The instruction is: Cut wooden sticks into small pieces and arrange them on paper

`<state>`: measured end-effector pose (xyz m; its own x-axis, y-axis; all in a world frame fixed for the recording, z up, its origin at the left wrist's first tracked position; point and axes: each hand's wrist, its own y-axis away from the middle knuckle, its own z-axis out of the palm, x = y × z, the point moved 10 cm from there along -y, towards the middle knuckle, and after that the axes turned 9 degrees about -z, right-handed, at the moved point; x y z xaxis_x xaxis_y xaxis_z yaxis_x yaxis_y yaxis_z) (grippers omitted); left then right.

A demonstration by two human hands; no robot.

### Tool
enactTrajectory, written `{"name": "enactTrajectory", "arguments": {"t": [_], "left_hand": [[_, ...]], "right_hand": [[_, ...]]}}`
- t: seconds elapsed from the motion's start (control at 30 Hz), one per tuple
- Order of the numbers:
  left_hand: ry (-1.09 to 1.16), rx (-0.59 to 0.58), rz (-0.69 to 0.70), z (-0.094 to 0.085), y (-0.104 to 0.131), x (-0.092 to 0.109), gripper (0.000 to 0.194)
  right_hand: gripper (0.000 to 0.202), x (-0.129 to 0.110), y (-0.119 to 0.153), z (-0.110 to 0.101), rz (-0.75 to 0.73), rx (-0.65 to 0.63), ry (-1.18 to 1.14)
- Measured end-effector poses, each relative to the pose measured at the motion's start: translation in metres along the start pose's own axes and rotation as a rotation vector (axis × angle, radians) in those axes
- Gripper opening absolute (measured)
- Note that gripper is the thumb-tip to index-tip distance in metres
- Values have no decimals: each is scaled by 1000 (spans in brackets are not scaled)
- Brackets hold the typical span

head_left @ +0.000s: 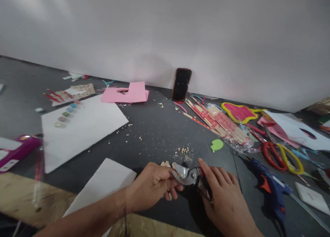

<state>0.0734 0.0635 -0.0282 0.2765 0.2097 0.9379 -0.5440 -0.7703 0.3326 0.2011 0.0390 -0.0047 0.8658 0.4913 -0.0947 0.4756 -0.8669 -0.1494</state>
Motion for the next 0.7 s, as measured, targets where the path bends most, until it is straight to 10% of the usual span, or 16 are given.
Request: {"name": "enactTrajectory", "arguments": {"t": [0.7], "left_hand": [[400, -232, -162, 19, 3, -12, 32]], "right_hand": [[56, -2, 5, 3, -24, 4, -60]]}}
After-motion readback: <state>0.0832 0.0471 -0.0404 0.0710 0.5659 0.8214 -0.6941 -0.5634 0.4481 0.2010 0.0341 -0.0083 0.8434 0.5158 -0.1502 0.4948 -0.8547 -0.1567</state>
